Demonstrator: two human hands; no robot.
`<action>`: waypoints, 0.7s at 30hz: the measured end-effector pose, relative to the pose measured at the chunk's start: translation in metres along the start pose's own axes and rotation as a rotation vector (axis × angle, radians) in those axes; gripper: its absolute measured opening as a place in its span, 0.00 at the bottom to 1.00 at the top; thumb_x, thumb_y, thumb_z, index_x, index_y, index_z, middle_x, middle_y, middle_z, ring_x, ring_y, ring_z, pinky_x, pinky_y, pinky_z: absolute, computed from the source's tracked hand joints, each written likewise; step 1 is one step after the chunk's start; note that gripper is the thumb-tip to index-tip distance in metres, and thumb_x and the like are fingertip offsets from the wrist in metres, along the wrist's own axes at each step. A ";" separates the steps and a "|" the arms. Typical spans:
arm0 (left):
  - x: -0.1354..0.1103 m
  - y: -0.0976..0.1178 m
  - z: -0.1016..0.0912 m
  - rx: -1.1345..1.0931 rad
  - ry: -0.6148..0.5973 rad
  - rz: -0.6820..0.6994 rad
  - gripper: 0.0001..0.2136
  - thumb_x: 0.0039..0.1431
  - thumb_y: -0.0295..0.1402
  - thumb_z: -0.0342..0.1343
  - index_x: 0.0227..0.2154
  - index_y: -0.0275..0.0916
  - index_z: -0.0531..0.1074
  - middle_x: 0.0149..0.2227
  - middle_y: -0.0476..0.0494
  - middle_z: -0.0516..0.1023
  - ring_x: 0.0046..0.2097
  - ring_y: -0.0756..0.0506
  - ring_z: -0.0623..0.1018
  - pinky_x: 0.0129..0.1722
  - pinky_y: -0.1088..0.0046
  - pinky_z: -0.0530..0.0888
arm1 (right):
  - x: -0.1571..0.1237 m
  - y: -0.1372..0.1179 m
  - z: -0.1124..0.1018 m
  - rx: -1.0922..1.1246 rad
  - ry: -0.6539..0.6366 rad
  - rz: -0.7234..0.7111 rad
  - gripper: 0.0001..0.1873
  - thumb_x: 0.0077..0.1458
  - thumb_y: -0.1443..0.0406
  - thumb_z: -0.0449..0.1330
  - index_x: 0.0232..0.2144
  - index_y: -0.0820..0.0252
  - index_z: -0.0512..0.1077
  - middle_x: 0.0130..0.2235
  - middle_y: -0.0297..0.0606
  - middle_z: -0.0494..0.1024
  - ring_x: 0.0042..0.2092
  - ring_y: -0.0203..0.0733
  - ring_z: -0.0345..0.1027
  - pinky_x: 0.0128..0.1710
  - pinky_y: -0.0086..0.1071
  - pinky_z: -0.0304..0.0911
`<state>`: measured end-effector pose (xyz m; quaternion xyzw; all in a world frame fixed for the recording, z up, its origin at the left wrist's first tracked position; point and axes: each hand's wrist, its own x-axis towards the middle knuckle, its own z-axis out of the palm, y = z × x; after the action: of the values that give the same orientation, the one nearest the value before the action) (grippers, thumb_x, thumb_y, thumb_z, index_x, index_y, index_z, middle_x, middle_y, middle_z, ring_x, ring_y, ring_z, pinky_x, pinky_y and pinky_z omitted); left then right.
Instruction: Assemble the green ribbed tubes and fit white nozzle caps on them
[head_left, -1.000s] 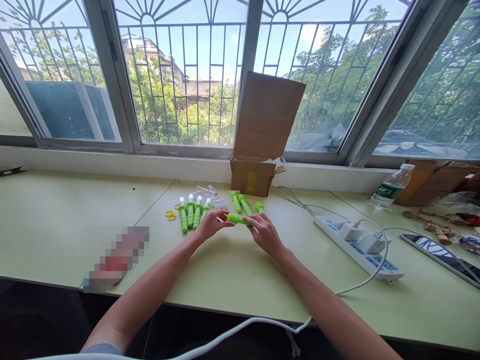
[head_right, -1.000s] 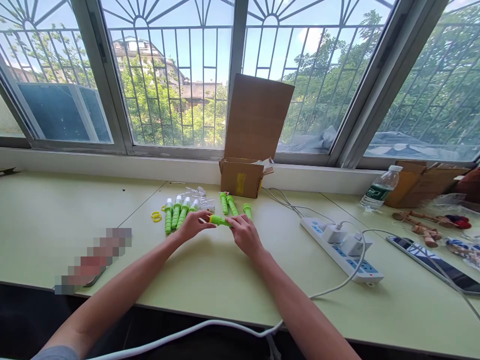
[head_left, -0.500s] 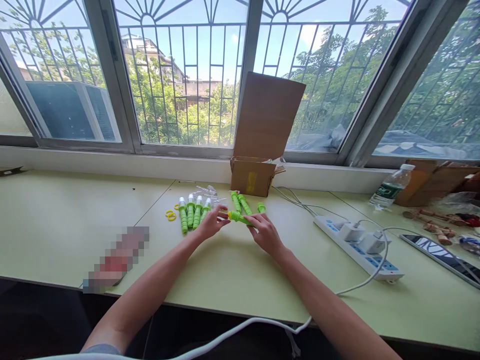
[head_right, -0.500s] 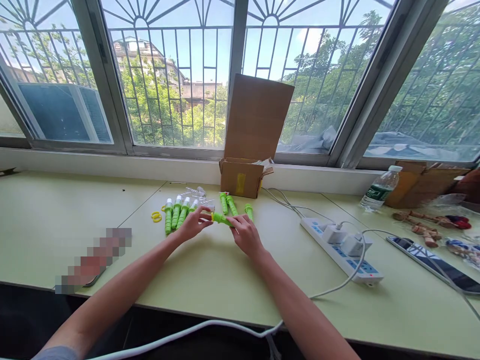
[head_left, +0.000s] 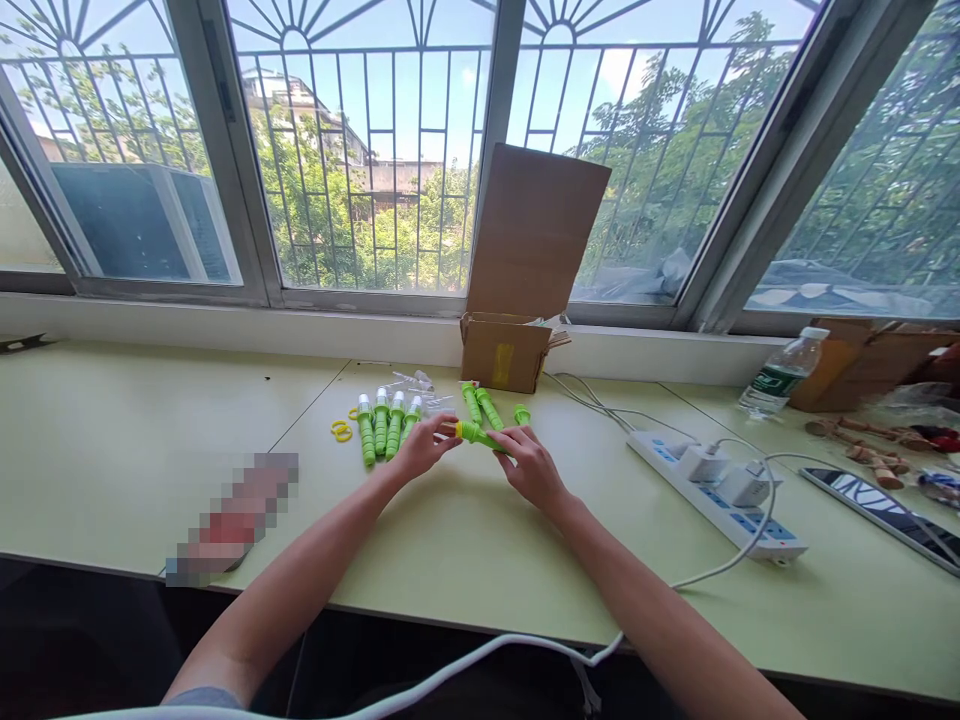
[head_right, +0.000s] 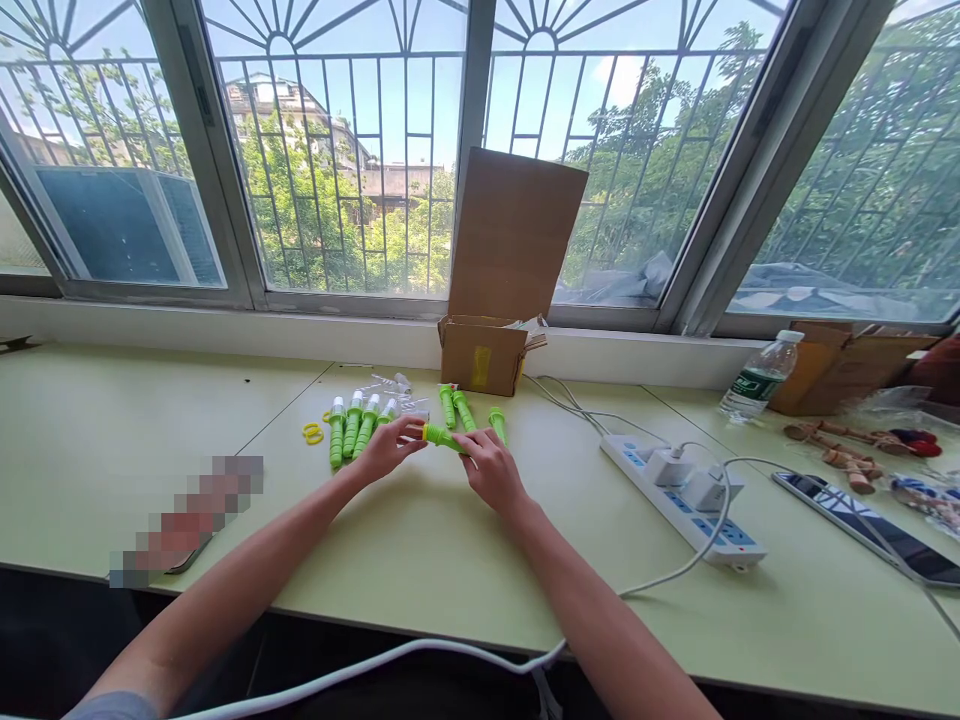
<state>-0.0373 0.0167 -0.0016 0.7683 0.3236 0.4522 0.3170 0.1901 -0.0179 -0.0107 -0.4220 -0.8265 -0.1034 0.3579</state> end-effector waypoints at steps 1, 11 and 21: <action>0.000 0.000 0.000 -0.001 -0.002 0.000 0.15 0.53 0.33 0.60 0.44 0.36 0.69 0.40 0.40 0.79 0.44 0.42 0.79 0.41 0.63 0.78 | 0.000 0.000 0.000 -0.003 -0.001 0.005 0.21 0.56 0.69 0.52 0.52 0.51 0.68 0.42 0.41 0.75 0.46 0.49 0.64 0.42 0.43 0.66; 0.001 0.000 0.000 -0.041 0.051 -0.052 0.16 0.51 0.36 0.61 0.40 0.37 0.66 0.37 0.41 0.80 0.40 0.43 0.80 0.38 0.66 0.78 | -0.001 -0.004 -0.002 -0.043 -0.010 0.021 0.19 0.57 0.69 0.52 0.51 0.52 0.68 0.43 0.39 0.75 0.46 0.46 0.66 0.41 0.38 0.67; 0.000 -0.006 0.001 -0.033 -0.017 -0.034 0.15 0.51 0.39 0.61 0.39 0.35 0.71 0.38 0.40 0.80 0.41 0.43 0.79 0.40 0.66 0.77 | 0.000 -0.006 -0.005 -0.041 -0.037 0.011 0.20 0.57 0.70 0.52 0.51 0.52 0.68 0.44 0.38 0.75 0.46 0.43 0.65 0.40 0.34 0.67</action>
<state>-0.0378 0.0199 -0.0064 0.7611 0.3264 0.4453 0.3404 0.1887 -0.0242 -0.0063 -0.4354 -0.8285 -0.1105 0.3343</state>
